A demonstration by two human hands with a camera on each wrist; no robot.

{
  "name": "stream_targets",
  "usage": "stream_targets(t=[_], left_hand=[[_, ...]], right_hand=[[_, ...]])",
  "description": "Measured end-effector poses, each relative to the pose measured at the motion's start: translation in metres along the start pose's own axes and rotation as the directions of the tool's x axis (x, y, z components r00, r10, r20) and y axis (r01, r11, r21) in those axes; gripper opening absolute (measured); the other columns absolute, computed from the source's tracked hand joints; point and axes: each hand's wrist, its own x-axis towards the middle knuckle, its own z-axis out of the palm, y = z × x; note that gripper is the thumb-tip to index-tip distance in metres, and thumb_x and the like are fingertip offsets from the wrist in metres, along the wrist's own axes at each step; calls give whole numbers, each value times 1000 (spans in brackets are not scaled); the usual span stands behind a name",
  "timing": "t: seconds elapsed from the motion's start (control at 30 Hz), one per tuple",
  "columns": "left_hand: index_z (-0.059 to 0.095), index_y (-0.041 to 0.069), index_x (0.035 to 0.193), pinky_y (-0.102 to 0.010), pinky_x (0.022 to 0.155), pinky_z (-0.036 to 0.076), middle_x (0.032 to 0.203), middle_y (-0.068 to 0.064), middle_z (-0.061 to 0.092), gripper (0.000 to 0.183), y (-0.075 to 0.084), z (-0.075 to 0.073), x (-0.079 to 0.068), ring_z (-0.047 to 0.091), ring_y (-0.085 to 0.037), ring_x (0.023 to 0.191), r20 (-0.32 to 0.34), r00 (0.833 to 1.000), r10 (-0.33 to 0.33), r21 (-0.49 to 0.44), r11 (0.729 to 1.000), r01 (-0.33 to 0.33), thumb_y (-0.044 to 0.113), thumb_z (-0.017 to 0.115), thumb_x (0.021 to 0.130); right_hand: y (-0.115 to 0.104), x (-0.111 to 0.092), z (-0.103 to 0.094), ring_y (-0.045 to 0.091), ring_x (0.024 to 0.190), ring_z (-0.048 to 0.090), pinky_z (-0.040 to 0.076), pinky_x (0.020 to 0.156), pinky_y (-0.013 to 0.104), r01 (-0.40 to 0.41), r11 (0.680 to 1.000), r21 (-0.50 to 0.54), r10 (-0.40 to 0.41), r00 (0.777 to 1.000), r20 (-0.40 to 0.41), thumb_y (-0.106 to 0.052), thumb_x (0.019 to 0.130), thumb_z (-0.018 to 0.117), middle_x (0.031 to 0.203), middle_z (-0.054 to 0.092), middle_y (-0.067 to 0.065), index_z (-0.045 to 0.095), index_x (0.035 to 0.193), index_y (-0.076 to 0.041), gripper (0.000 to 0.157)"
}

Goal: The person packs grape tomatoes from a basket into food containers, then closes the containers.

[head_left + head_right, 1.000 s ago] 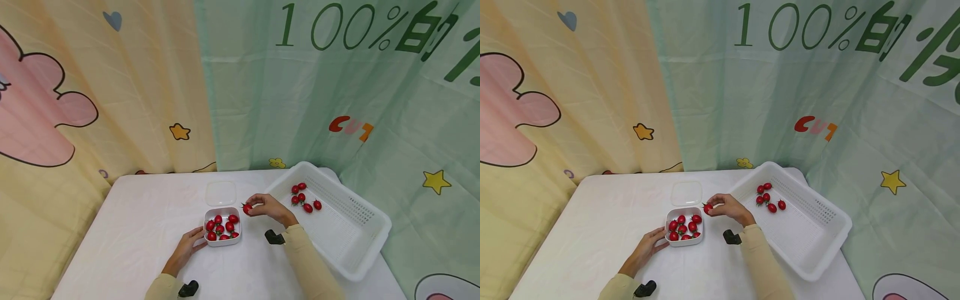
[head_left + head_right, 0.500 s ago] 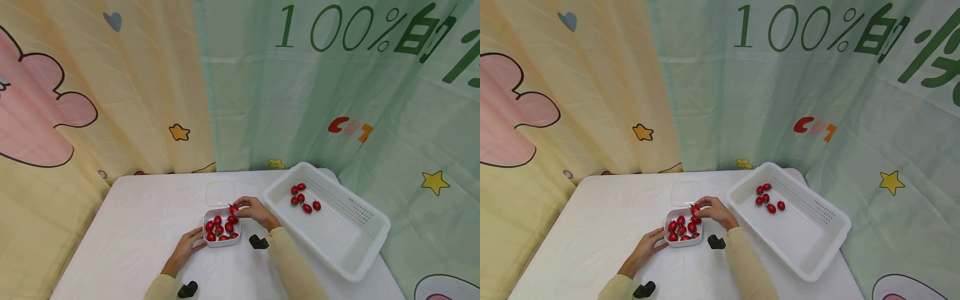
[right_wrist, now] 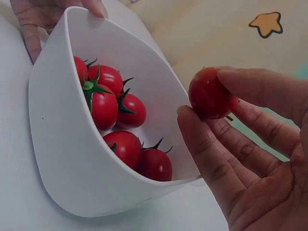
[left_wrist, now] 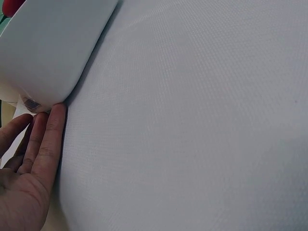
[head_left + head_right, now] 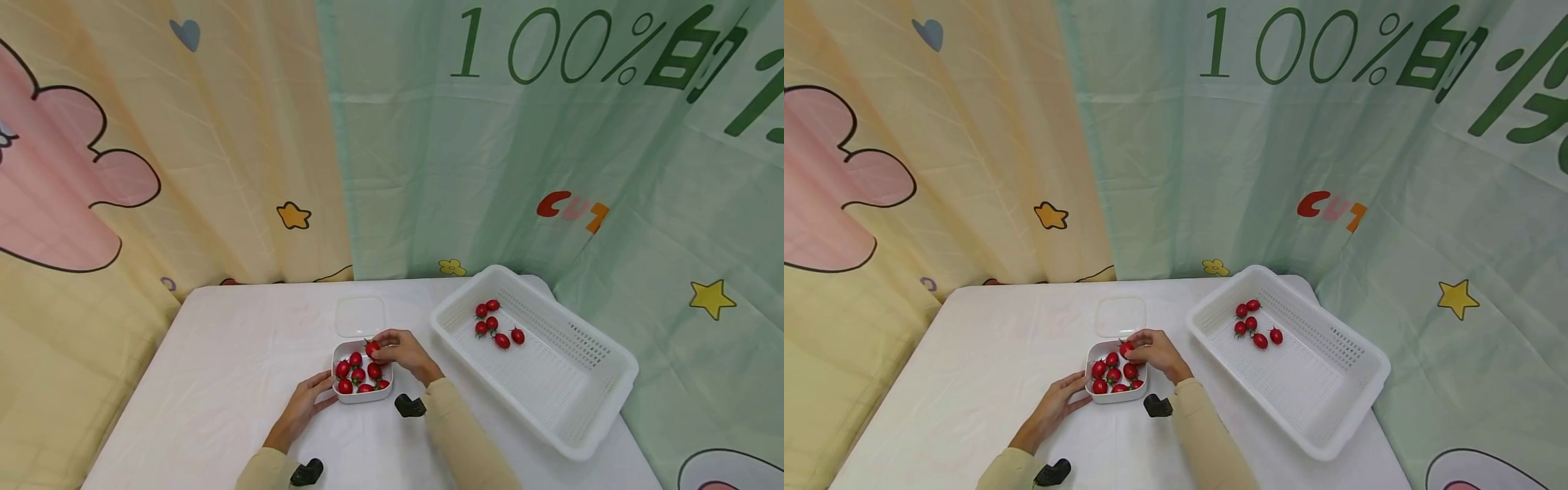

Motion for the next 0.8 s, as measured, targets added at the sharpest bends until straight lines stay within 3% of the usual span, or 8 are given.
stream_targets(t=[0.27,0.8], left_hand=[[37,-14,139,-47,96,49,143,-31,38,57,-1,-1,1,48,-39,124,-4,1000,2,10,1000,-2,24,51,100],[35,-14,141,-46,97,49,144,-31,36,57,-2,-2,3,44,-41,127,12,1000,-2,8,1000,2,24,51,100]], right_hand=[[0,1,5,19,89,62,56,85,32,-10,1000,-25,8,999,-51,-11,84,74,101,65,8,64,113,-3,31],[-8,-3,-8,23,85,66,57,83,35,35,999,7,-35,999,-31,-9,87,69,99,65,9,59,118,7,36]])
